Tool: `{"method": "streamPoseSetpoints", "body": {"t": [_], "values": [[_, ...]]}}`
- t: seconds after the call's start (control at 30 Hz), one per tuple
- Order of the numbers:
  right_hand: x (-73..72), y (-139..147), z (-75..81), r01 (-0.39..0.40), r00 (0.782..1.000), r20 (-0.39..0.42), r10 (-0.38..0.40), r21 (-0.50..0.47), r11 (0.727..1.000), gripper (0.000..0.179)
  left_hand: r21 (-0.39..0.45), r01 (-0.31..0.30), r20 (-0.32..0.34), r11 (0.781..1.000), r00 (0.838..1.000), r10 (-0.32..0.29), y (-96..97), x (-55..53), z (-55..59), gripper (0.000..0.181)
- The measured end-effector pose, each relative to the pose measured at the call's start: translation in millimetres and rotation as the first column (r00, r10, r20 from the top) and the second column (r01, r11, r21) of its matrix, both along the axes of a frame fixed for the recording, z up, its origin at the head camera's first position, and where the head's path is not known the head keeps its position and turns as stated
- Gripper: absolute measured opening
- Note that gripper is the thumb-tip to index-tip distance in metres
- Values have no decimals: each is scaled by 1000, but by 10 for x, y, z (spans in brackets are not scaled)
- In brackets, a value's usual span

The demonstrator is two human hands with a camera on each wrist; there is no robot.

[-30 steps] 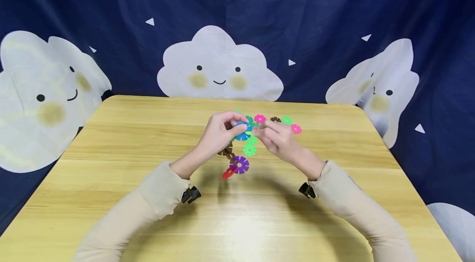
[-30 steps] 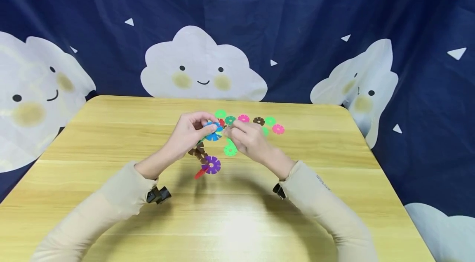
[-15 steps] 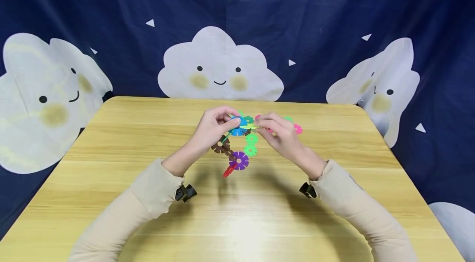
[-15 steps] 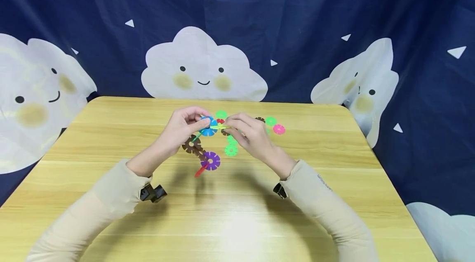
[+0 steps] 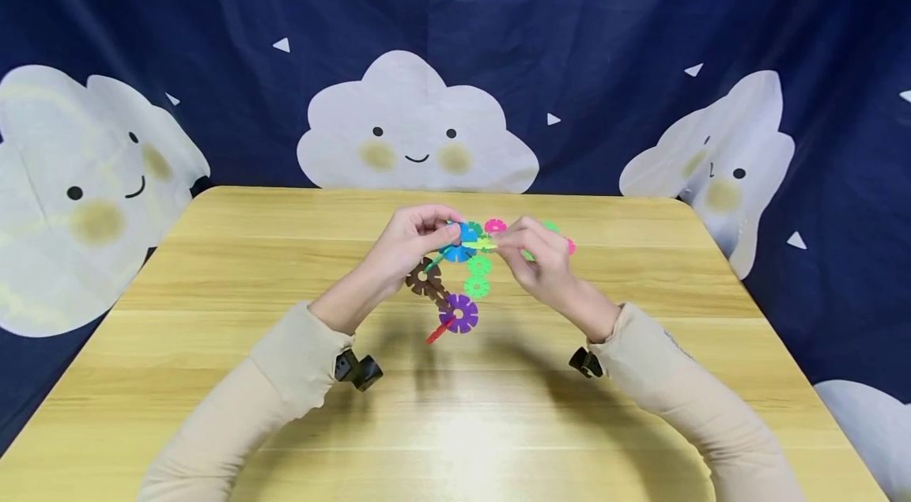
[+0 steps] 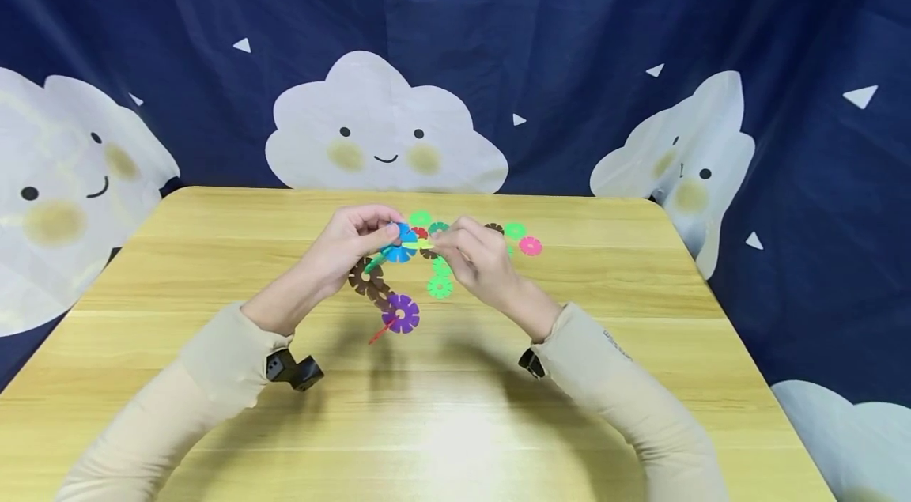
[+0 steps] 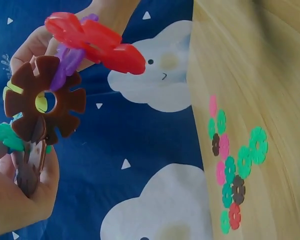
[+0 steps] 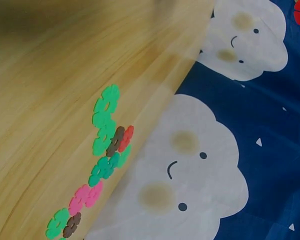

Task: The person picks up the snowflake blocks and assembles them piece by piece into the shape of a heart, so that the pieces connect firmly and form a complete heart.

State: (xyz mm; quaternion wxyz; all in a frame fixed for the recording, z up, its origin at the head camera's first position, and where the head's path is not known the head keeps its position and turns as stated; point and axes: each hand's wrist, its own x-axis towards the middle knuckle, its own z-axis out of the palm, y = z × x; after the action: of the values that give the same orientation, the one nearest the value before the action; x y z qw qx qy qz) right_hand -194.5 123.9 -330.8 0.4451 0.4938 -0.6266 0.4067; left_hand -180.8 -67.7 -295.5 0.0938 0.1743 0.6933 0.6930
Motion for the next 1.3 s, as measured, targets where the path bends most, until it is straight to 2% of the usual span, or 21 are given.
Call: {"method": "streamPoseSetpoints", "body": {"t": [0.17, 0.3, 0.43, 0.5, 0.57, 0.67, 0.73, 0.8, 0.93, 1.1, 1.17, 1.23, 1.27, 1.3], "values": [[-24, 24, -22, 3, 1000, 0, -3, 19, 1000, 22, -54, 0, -28, 999, 1000, -1, 1, -20, -7, 21], [-31, 64, -34, 29, 999, -36, -28, 49, 998, 20, -120, 26, -72, 992, 997, -35, -5, -24, -15, 19], [-23, 96, -29, 70, 993, -104, -61, 89, 994, 21, -209, 46, -167, 977, 983, -82, -9, -21, -31, 23], [-15, 106, -26, 77, 989, -131, -62, 109, 991, 21, -282, 39, -241, 959, 964, -110, -4, -18, -33, 29], [-5, 108, -25, 69, 989, -142, -52, 119, 991, 20, -371, 22, -313, 928, 938, -148, 10, -13, -29, 37], [9, 106, -25, 51, 989, -143, -33, 126, 991, 19, -487, 14, -352, 873, 912, -211, 47, 10, -11, 51], [17, 100, -27, 48, 989, -144, -29, 127, 991, 19, -535, 17, -347, 845, 907, -237, 73, 26, -4, 54], [23, 92, -29, 43, 990, -141, -25, 129, 991, 18, -558, 13, -328, 830, 915, -234, 94, 31, -12, 52], [23, 64, -40, 34, 991, -135, -17, 122, 992, 18, -556, 1, -300, 831, 932, -201, 106, 26, -44, 47], [-7, 56, -60, 19, 995, -96, -9, 106, 994, 18, -522, -5, -279, 853, 946, -165, 97, 11, -75, 46], [-43, 90, -79, 13, 1000, -28, -11, 78, 997, 19, -501, -11, -270, 865, 952, -144, 85, 2, -82, 44], [-95, 172, -101, 28, 996, 81, -33, 59, 998, 17, -469, -15, -255, 883, 959, -120, 73, -11, -92, 42], [-128, 231, -116, 47, 987, 152, -55, 59, 997, 15, -455, -19, -252, 890, 962, -108, 66, -18, -96, 41], [-160, 301, -132, 81, 966, 239, -95, 69, 994, 13, -442, -21, -246, 897, 964, -98, 58, -23, -98, 40]]}}
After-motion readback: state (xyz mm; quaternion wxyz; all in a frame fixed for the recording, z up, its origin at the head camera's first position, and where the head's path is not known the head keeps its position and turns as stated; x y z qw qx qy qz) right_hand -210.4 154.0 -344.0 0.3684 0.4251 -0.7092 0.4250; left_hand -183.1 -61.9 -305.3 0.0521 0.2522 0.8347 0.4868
